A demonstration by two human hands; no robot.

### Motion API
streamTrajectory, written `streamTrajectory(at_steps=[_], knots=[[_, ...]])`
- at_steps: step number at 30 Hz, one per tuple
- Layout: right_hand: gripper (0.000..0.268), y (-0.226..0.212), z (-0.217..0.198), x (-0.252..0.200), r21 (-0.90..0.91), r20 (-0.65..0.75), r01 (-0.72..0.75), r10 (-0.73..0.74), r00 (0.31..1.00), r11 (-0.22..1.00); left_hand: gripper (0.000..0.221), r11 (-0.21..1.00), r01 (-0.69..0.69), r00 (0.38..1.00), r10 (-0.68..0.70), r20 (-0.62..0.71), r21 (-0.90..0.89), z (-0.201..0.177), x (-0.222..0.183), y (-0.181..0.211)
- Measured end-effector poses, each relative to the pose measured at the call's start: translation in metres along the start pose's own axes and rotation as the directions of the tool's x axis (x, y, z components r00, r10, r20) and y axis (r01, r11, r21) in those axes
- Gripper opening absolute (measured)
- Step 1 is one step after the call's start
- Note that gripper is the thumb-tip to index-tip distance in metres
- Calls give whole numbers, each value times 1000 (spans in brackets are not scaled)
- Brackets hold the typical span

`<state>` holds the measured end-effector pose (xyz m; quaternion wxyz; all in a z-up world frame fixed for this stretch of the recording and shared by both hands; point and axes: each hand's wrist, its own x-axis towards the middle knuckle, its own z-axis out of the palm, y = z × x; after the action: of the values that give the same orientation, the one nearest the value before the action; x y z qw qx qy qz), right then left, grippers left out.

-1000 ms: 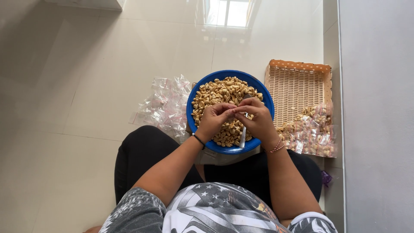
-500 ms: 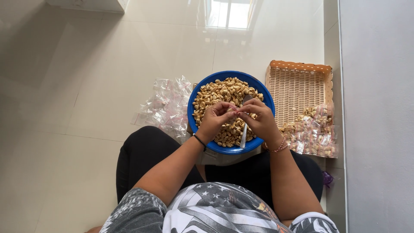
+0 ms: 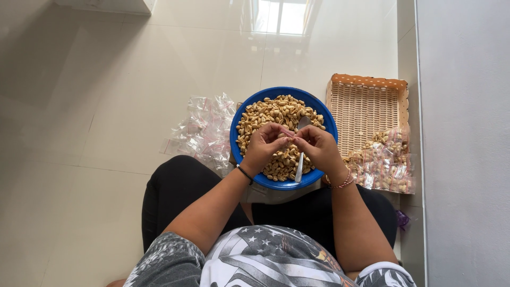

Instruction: A person sitting on the floor sorts through noodle snacks in a bowl, using a spoon and hands to separate items and fill small plastic bags.

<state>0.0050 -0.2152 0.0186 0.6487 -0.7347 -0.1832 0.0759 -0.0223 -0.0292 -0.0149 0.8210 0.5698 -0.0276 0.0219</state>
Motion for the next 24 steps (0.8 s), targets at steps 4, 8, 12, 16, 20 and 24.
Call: streamTrajectory(at_steps=[4, 8, 12, 16, 20, 24], knots=[[7, -6, 1, 0, -45, -5, 29, -29, 1000, 999, 13, 999, -3, 999, 2, -38, -35, 6, -2, 9], [7, 1, 0, 1, -102, 5, 73, -73, 997, 992, 11, 999, -28, 998, 26, -53, -41, 7, -3, 8], [10, -5, 6, 3, -141, -18, 149, -153, 988, 979, 8, 998, -63, 998, 62, -30, -29, 5, 0, 7], [5, 3, 8, 3, -194, -51, 196, -209, 977, 961, 8, 995, -96, 995, 96, -18, 21, 8, -1, 11], [2, 4, 11, 2, -196, -42, 230, -242, 969, 953, 6, 995, -99, 995, 100, -30, 34, 5, -2, 7], [4, 0, 15, 2, -168, -56, 228, -240, 969, 959, 4, 988, -143, 989, 144, -23, 52, 6, -1, 12]])
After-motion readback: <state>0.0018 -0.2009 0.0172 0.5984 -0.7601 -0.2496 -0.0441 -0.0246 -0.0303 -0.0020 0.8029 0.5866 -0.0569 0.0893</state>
